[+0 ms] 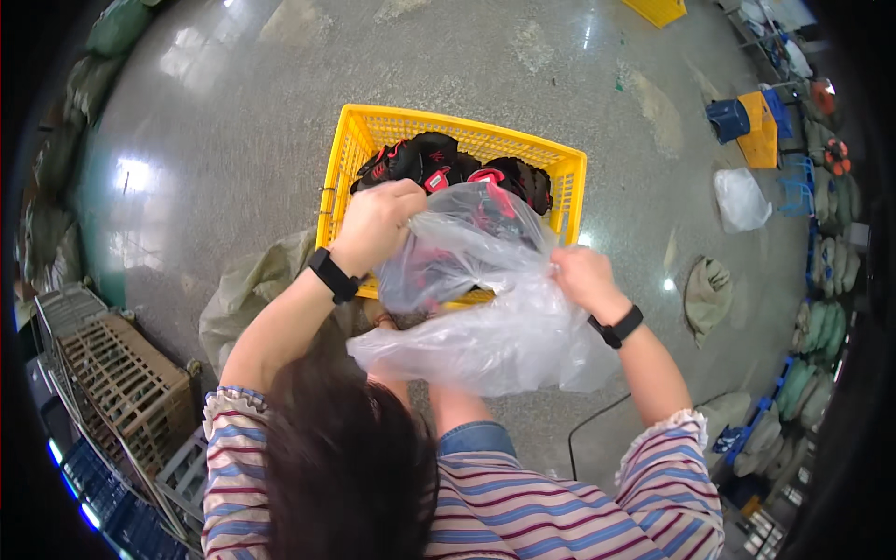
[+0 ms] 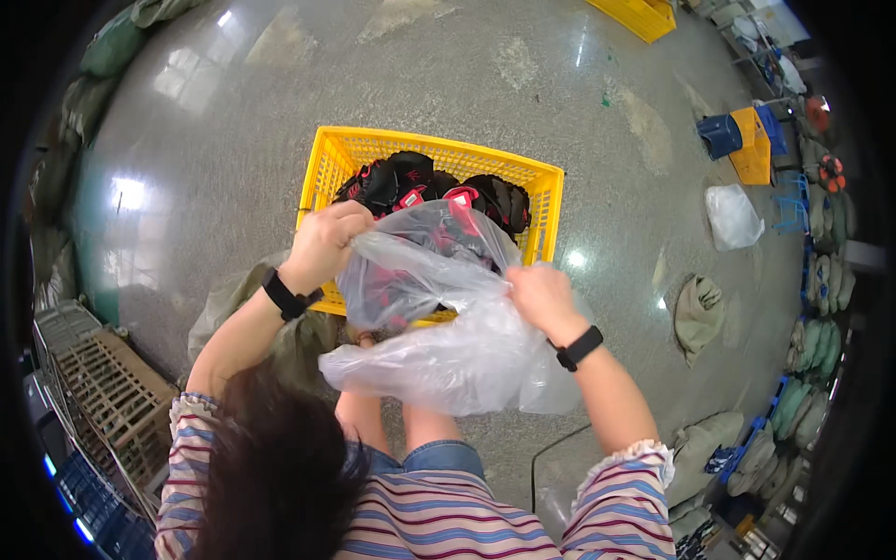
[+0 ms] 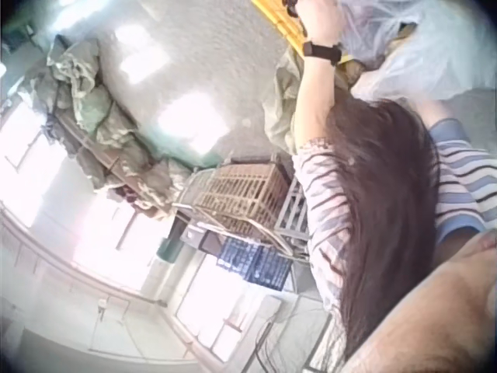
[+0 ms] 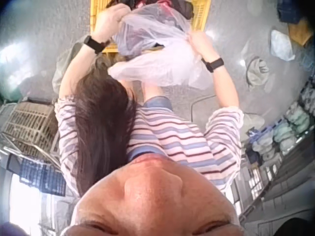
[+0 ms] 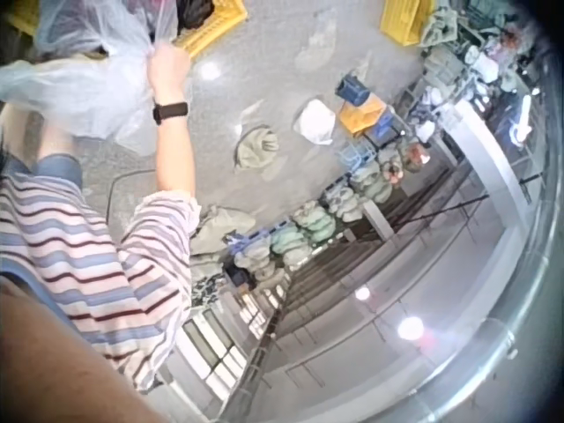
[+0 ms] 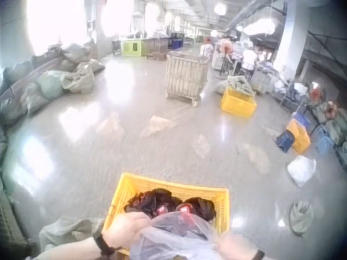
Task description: The person unpacks small plastic bags containing black and red footwear from a large green sack and places them into a yellow plastic crate. The person repeatedly reaches into the sack, retrieves a bag, opens it, and transfers the contents into the crate.
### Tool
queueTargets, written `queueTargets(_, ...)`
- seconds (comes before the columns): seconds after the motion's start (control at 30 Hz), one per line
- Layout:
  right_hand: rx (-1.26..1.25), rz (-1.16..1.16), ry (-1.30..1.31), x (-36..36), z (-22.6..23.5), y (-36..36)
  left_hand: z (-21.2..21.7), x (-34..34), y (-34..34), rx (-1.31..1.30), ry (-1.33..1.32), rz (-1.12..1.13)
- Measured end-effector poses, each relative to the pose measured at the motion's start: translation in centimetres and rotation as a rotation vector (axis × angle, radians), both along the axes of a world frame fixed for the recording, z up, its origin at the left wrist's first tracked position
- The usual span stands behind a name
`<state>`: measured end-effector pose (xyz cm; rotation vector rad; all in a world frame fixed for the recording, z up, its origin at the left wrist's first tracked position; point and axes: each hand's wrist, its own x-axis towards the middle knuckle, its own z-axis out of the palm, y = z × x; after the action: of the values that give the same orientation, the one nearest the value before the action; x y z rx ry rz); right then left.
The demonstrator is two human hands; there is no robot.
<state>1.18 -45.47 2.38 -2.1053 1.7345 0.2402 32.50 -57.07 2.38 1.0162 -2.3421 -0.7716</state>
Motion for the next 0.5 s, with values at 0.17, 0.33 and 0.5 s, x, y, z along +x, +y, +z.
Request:
queueTargets(0.17, -0.024, 0.065, -0.236, 2.3, -1.5, 2.3, -4.5, -1.1, 5.5, 0.105, 0.171, -0.171)
queueTargets(0.33, -0.087, -0.338, -0.547, 3.0, 4.9, -1.8, 2.0, -0.1, 0.4, 0.1, 0.464, 0.16)
queueTargets(0.5, -0.069, -0.264, -0.692, 0.6, 4.1, -2.5, 5.0, -0.9, -3.3, 0.136, 0.26, -0.021)
